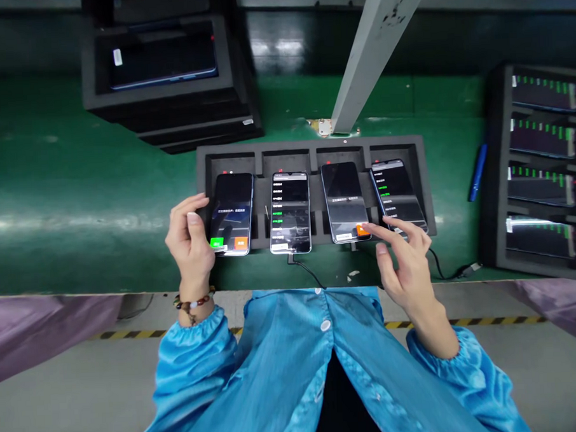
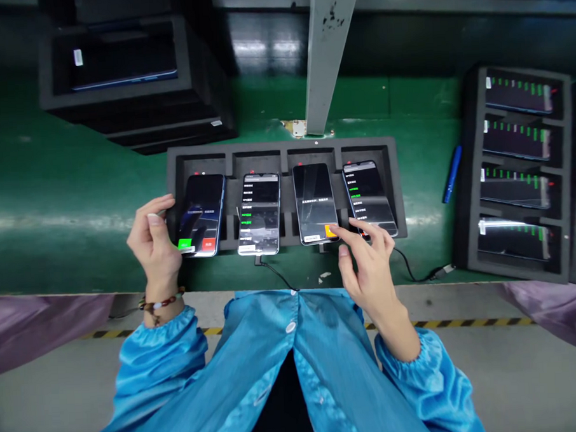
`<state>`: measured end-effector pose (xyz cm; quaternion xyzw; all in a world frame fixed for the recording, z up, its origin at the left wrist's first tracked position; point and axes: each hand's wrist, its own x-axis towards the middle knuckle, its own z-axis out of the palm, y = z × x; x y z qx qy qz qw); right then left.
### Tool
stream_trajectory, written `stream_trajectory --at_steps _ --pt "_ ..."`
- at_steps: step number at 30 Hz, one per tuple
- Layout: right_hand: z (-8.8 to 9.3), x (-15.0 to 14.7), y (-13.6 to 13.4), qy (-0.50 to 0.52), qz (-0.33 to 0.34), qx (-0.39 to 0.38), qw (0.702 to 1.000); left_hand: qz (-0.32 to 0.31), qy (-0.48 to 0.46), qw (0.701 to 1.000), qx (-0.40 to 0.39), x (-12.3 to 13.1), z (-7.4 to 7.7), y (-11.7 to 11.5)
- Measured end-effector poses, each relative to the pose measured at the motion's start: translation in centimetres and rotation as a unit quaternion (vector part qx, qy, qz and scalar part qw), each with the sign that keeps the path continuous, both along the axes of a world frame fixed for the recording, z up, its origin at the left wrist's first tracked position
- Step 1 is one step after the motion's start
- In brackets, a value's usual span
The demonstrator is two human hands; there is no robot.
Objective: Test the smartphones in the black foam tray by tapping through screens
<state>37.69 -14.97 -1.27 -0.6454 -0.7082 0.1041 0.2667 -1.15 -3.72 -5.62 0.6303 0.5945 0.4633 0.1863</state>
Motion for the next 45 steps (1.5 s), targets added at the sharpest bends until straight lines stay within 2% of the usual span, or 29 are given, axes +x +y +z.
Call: stream_trajectory --at_steps 4,10,21,29,45 --pt "0.17 -0.03 0.17 0.007 -0.014 0.000 1.000 -0.018 0.000 1.000 0.007 -0.32 -0.12 0.11" --pt "-0.03 0.13 0.30 0.005 -0.022 -0.021 1.000 0.002 -0.018 1.000 0.006 0.16 0.00 0.03" --pt "-0.11 0.13 0.12 -0.006 0.006 -0.018 1.000 0.010 -0.034 0.999 -0.002 0.09 -0.18 0.05" --pt "0.25 0.26 0.20 0.011 -0.031 0.005 0.999 0.011 -0.019 1.000 0.003 0.10 -0.23 0.12" --pt "-0.13 0.37 0.28 0.002 -0.010 -0.004 1.000 0.010 -0.014 1.000 -0.001 0.20 -0.05 -0.04"
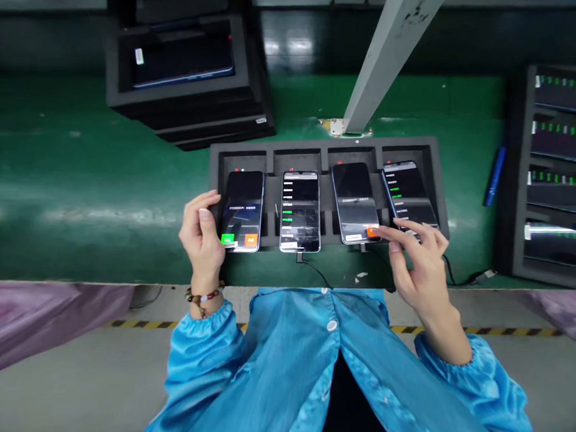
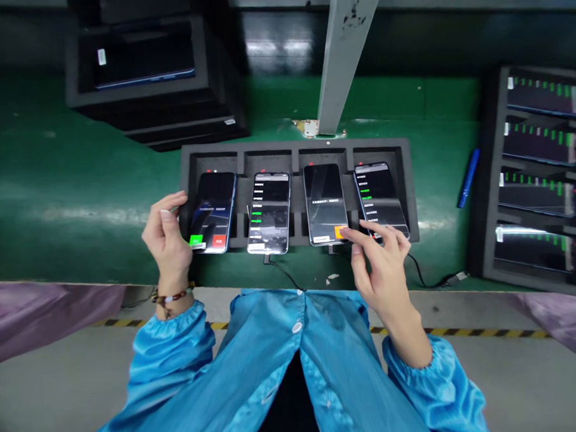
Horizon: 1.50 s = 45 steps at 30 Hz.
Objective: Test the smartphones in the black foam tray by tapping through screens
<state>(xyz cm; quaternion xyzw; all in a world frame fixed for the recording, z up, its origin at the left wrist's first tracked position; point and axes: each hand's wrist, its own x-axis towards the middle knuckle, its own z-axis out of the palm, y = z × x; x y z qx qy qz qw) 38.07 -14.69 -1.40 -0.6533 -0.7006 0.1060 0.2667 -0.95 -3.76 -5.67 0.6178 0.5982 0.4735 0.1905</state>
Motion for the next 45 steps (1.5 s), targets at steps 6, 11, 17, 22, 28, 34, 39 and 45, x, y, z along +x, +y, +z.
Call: stream_trajectory --at_steps 6,11,17,22,28,34,39,45 --pt "0.0 0.2 0.0 0.009 -0.005 0.013 1.000 0.009 0.008 1.000 -0.015 0.0 0.0 -0.2" --pt "0.2 0.0 0.2 0.017 -0.006 0.012 1.000 0.003 0.011 1.000 -0.027 -0.5 0.3 -0.7" --pt "0.3 -0.3 0.2 0.032 -0.004 0.008 0.999 -0.025 0.029 0.999 -0.009 -1.9 0.8 -2.5" --pt "0.3 -1.1 0.5 0.038 0.013 0.016 0.999 -0.059 0.100 0.993 -0.004 -3.2 0.8 -4.1" --pt "0.4 -1.5 1.0 0.031 0.034 0.030 0.998 -0.147 0.154 0.976 0.038 -2.2 1.4 -4.3" --pt "0.4 -1.2 0.8 0.034 0.022 0.028 0.999 -0.152 0.167 0.973 0.048 -2.3 1.5 -4.1" --pt "0.4 -1.0 0.8 0.027 0.004 0.036 0.999 -0.192 0.185 0.963 0.039 -2.3 2.1 -4.2" --pt "0.5 0.0 0.8 0.035 -0.028 0.034 0.998 -0.150 0.167 0.975 0.006 -2.2 2.6 -4.5"
